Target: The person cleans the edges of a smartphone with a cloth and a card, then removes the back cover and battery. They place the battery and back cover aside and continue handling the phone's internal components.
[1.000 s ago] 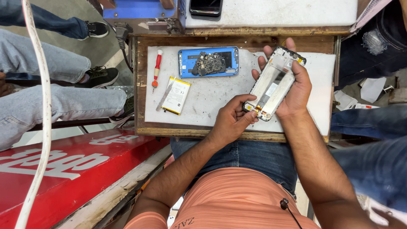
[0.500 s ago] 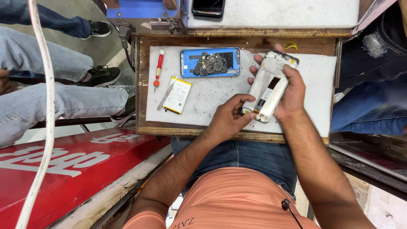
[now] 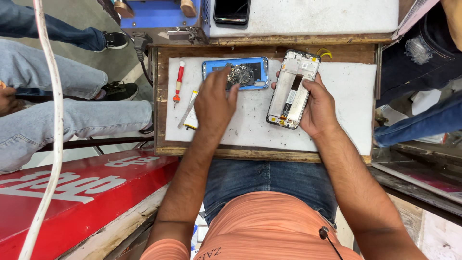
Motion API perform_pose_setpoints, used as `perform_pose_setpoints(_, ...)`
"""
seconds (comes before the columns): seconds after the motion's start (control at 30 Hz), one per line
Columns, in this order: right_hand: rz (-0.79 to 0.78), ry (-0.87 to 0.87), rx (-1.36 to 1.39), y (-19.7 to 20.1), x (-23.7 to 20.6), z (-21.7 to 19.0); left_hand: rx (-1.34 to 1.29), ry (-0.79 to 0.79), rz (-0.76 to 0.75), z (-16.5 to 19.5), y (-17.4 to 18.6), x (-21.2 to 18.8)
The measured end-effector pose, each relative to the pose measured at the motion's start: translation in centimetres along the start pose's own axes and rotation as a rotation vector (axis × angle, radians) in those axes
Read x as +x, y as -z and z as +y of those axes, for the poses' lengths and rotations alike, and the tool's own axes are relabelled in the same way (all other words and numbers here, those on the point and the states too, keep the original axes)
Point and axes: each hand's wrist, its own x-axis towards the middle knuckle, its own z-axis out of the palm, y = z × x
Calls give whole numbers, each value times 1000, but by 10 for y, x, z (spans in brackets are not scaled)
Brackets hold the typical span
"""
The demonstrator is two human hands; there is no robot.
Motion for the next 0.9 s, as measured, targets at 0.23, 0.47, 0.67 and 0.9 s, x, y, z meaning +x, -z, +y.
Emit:
perform_pose_setpoints(0.23, 28, -12, -5, -1, 0, -1, 35, 13, 8, -11, 3, 11)
perform_pose_setpoints(0.47, -81, 10, 175, 2, -1, -2, -723, 248, 54, -56, 2, 11)
perform_pose_setpoints(0.67, -85, 16, 190, -3, -6, -6, -431, 410, 67, -79, 16, 6)
perform_pose_setpoints(0.9, -65, 40, 90, -1, -7, -5, 42, 93, 131, -37, 6, 9)
